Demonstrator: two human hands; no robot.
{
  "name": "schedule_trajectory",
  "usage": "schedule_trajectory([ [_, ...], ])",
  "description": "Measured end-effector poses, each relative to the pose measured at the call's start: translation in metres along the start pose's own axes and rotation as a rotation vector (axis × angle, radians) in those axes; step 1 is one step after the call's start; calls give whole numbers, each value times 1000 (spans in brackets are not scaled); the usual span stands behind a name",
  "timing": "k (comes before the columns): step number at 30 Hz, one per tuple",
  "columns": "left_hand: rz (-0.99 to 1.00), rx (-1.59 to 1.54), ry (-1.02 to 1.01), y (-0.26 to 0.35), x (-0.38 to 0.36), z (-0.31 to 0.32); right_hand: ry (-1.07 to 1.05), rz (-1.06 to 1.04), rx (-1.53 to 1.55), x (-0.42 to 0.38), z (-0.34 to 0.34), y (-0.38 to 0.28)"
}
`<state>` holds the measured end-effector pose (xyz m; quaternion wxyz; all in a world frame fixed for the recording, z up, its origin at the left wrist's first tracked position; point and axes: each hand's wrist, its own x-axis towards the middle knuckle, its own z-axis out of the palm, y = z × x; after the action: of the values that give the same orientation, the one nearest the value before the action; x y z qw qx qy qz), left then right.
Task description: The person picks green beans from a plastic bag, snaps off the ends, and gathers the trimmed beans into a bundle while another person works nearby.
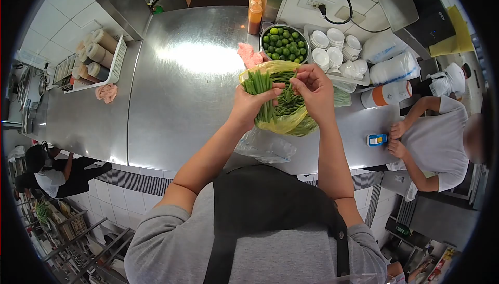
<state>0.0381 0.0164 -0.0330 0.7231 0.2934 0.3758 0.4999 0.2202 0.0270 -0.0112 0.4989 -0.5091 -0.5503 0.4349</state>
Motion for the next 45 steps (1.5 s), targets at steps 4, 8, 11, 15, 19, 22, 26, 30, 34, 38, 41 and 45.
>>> schedule_trajectory([
  [4, 181, 199, -59, 5, -2, 5, -88, 53, 80, -8, 5, -4],
  [8, 232, 387, -65, 6, -1, 0, -73, 63, 106, -8, 7, -7],
  [11, 193, 423, -79, 10, -3, 0, -98, -33, -102, -5, -4, 1],
  [15, 213, 423, -98, 7, -1, -1, -139, -32, -104, -5, -2, -8],
  [19, 187, 352, -99, 10, -2, 3, -167, 14, -143, -7, 4, -9],
  [22, 228, 421, -115, 9, 0, -1, -221, 206, 66, -2, -3, -1],
  [26, 352, 420, -171, 5, -2, -1, -306, 642, 634, 1, -11, 4],
  [30, 260, 375, -158, 15, -3, 2, -300, 631, 839, 2, -9, 3],
  [34, 71, 147, -110, 17, -1, -3, -152, 485, 633, 5, -18, 19],
  [38, -9, -35, -42, 21, 1, -5, -160, 337, 62, -4, -11, 16],
  [41, -26, -80, 18, 16, 6, -9, -249, 294, 198, -8, -8, 15],
  [45, 0, -89, 47, 11, 8, -7, -167, 199, 69, -23, 18, 1],
])
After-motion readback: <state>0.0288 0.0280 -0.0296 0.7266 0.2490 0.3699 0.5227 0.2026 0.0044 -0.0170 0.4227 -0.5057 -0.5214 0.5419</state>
